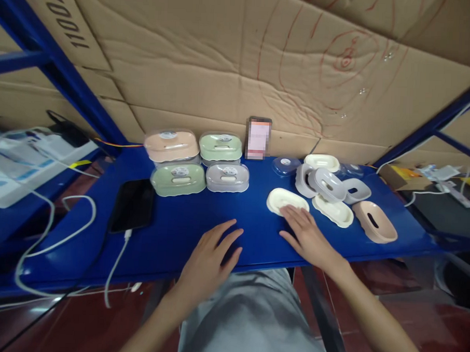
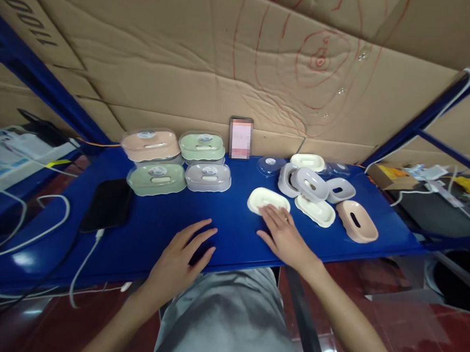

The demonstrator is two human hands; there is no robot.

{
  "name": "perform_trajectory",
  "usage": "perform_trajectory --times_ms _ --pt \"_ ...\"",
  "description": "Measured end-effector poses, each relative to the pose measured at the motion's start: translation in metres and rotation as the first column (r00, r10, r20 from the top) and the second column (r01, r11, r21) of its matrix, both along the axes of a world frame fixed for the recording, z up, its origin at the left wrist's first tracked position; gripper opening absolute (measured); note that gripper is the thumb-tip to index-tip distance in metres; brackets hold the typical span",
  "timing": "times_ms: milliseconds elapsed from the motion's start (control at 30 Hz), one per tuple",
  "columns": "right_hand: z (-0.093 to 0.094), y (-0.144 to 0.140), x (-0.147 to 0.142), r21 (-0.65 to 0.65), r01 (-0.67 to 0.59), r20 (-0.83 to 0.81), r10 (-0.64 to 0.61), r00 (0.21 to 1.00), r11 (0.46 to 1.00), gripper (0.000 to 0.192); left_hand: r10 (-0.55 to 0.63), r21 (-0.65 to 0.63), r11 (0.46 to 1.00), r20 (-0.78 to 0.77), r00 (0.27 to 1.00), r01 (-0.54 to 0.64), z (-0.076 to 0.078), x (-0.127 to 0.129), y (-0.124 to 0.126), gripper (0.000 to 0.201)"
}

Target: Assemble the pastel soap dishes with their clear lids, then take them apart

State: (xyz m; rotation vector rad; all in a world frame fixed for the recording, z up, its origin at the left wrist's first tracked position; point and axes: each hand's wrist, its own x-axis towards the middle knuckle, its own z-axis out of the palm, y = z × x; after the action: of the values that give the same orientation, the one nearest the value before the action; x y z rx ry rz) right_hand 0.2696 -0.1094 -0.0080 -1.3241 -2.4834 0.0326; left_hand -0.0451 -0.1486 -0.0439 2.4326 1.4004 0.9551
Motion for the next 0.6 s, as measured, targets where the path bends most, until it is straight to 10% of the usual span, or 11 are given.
perform_trajectory --times_ms 167,267,367,467,600 --pt "-0.001 -0.013 0.007 -0.085 -0.149 -0.085 0.142 0.986 0.985 0.076 -0.128 0.006 0.991 -0.137 0.982 0.13 0.005 0.002 -0.001 0.052" --pt "0.007 0.016 0.041 0.162 0.112 -0.135 -0.09 0.987 0.98 0.064 -0.191 -0.016 0.981 -0.204 0.96 0.192 0.009 0.002 0.0 0.056" --pt "0.01 0.049 0.093 0.324 0.387 -0.119 -0.369 0.922 0.863 0.052 -0.23 -0.046 0.973 -0.232 0.945 0.226 0.01 0.002 0.001 0.056" --pt "0.011 0.06 0.121 0.321 0.38 -0.069 -0.378 0.923 0.868 0.041 -0.245 -0.059 0.97 -0.223 0.944 0.238 0.009 0.003 0.003 0.053" --pt "0.011 0.033 0.089 0.364 0.348 -0.106 -0.332 0.937 0.864 0.04 -0.192 -0.044 0.981 -0.205 0.96 0.187 0.005 0.003 0.001 0.054"
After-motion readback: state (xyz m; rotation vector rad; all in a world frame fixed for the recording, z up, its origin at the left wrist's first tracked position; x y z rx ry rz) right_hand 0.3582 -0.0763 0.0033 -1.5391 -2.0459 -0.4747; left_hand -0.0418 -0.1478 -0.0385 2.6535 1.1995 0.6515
